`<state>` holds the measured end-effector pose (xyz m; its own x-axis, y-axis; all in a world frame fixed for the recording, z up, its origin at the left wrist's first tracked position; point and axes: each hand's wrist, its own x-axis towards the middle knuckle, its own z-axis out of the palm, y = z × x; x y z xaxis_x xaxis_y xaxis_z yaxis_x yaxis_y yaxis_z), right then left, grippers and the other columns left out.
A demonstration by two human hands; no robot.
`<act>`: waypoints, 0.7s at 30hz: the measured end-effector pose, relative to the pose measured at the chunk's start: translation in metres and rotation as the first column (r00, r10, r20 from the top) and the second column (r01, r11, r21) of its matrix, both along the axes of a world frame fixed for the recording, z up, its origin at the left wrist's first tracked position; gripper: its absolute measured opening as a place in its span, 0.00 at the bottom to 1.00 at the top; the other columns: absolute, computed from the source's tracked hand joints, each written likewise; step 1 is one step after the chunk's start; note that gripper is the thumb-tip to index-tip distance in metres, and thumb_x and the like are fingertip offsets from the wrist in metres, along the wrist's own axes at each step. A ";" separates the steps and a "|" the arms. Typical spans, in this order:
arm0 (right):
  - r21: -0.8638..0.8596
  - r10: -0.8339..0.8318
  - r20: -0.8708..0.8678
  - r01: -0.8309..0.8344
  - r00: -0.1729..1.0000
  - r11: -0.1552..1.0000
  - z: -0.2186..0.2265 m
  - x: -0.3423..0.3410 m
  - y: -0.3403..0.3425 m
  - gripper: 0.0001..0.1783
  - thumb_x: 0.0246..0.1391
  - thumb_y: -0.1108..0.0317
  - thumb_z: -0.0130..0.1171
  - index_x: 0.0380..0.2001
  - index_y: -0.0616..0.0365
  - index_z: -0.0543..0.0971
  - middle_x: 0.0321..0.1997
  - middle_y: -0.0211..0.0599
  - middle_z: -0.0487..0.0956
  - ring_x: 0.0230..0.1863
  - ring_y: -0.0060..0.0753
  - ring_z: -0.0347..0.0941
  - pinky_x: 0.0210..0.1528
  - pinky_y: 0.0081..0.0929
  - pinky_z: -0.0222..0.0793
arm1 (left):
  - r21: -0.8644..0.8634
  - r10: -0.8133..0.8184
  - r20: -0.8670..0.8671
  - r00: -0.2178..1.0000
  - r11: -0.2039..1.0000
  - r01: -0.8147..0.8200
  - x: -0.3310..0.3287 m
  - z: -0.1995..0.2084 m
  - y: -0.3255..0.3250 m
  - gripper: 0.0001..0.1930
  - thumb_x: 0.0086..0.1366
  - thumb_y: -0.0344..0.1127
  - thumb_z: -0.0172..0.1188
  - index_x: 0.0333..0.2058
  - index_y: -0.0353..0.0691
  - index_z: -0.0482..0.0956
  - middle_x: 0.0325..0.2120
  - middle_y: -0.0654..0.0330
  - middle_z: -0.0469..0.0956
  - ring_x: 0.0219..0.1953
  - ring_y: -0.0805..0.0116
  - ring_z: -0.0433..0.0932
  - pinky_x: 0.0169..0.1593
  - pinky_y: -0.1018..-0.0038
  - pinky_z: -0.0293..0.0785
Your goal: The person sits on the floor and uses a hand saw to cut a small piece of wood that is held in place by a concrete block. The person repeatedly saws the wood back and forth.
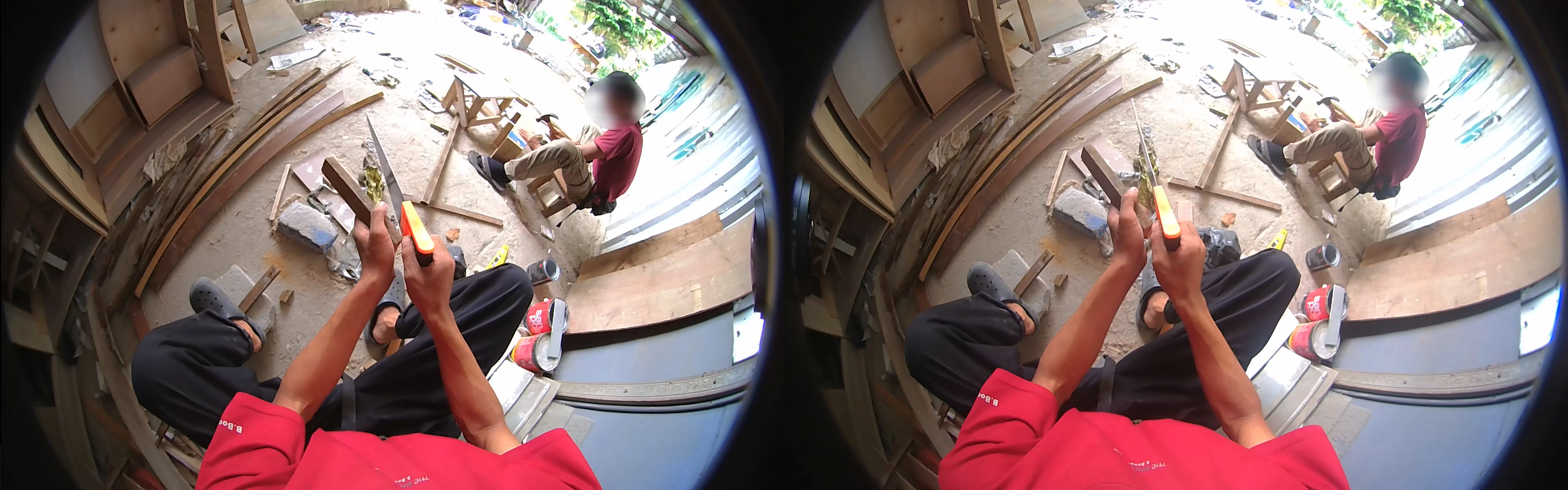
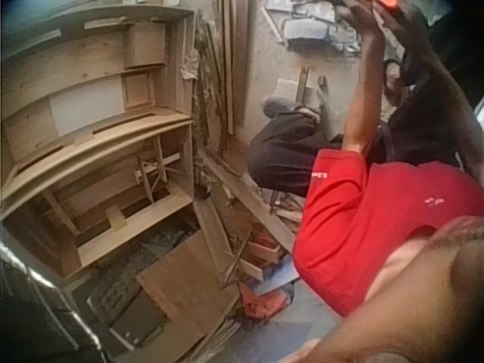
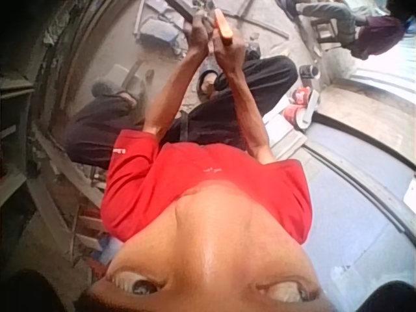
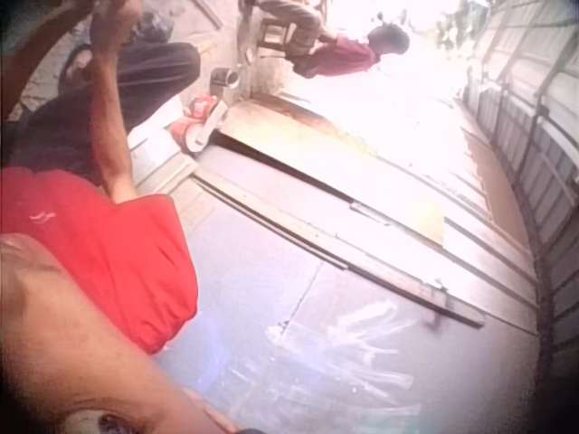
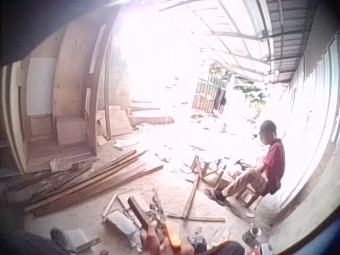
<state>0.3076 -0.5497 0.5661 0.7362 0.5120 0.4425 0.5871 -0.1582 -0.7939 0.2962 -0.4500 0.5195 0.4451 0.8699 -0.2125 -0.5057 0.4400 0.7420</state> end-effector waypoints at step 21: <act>0.038 0.342 -0.617 -0.407 0.709 0.913 0.015 0.080 0.049 0.17 0.57 0.55 0.65 0.30 0.59 0.79 0.14 0.24 0.70 0.12 0.14 0.61 0.15 0.19 0.54 | 0.075 0.103 -0.523 0.846 0.994 -0.075 -0.100 -0.051 0.094 0.23 0.64 0.56 0.61 0.41 0.41 0.68 0.25 0.64 0.72 0.20 0.73 0.73 0.21 0.75 0.72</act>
<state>0.3873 -0.5011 0.5810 0.5684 0.8181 -0.0870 0.0230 -0.1215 -0.9923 0.1967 -0.3561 0.4681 0.1990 0.9161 -0.3482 -0.0690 0.3675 0.9275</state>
